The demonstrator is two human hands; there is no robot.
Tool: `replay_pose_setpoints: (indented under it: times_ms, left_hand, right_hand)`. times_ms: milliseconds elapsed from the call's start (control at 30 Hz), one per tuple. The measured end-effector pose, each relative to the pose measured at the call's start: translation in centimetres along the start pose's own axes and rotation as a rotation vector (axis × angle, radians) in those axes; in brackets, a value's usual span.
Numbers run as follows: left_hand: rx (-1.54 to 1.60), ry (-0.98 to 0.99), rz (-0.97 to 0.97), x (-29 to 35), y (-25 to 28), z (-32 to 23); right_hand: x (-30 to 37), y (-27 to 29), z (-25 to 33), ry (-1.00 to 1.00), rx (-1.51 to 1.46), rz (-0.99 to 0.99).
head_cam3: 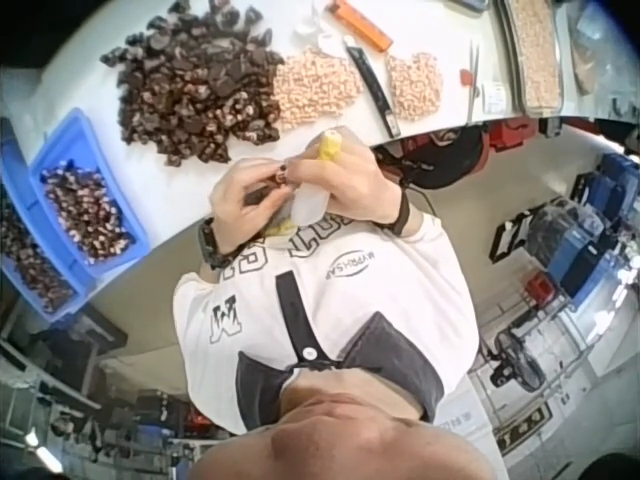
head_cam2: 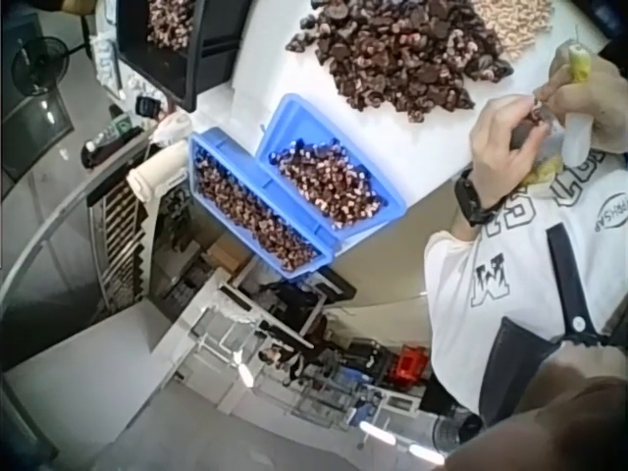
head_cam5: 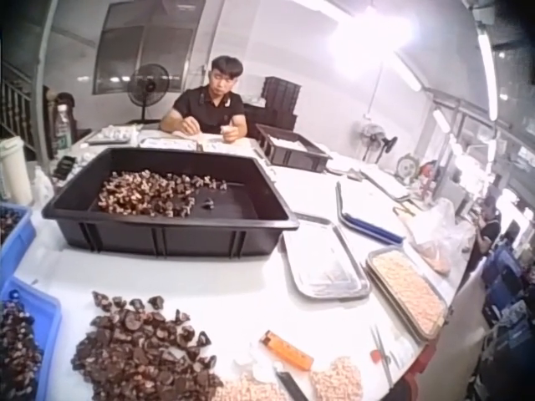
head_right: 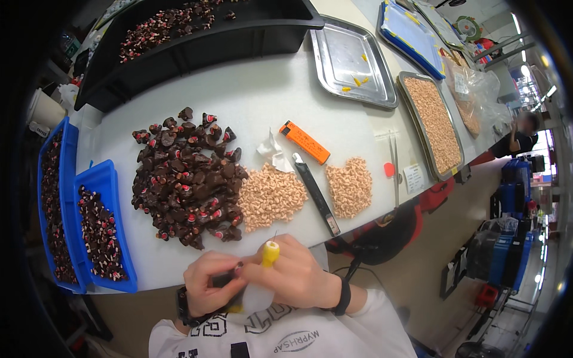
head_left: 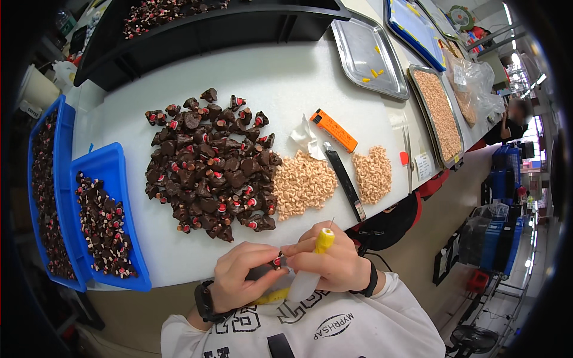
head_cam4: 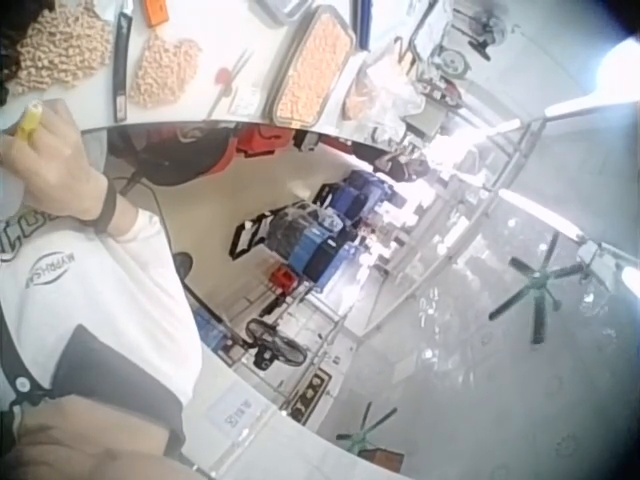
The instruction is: The person is assembling small toy parts using adhesive from a dispenser.
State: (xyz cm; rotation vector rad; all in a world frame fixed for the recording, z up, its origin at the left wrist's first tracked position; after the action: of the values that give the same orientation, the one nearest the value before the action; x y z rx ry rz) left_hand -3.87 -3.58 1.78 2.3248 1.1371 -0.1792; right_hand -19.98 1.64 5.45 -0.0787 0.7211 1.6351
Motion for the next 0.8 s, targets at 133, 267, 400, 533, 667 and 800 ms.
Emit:
replay_pose_setpoints:
  times_ms: [133, 267, 400, 533, 667, 800]
  left_hand:
    - [0.014, 0.042, 0.005, 0.0, 0.1, 0.2]
    - [-0.021, 0.083, -0.042, 0.0, 0.5, 0.0]
    - [-0.194, 0.075, 0.048, -0.3, 1.6, -2.0]
    - [-0.339, 0.128, 0.005, 0.9, 7.3, -4.5]
    - [-1.055, 0.439, -0.335, 1.7, 15.0, -4.0]
    - [-0.937, -0.132, -0.449, 0.6, 12.9, -10.0]
  right_hand:
    - [0.2, -0.7, 0.0, -0.021, 0.032, -0.045]
    - [0.3, -0.8, -0.3, -0.058, -0.046, -0.038]
    - [-0.1, 0.8, 0.8, -0.058, -0.051, 0.039]
    - [3.1, 2.2, 0.8, -0.02, -0.163, -0.262]
    - [2.8, 2.3, 0.7, 0.01, -0.248, -0.359]
    - [1.4, 2.2, 0.8, 0.055, -0.07, -0.302]
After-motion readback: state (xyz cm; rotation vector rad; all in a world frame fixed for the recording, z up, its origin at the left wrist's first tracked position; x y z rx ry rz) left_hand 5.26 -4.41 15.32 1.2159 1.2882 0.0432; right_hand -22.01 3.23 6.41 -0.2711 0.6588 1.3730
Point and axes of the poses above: each hand's wrist, its own x-axis away from the middle knuckle, its own y-axis out of the back of the hand, z = x × y, the point moved 4 cm from there along -x, towards the middle knuckle, and after that the axes turned 13 degrees about -x, right-handed, at the moved point
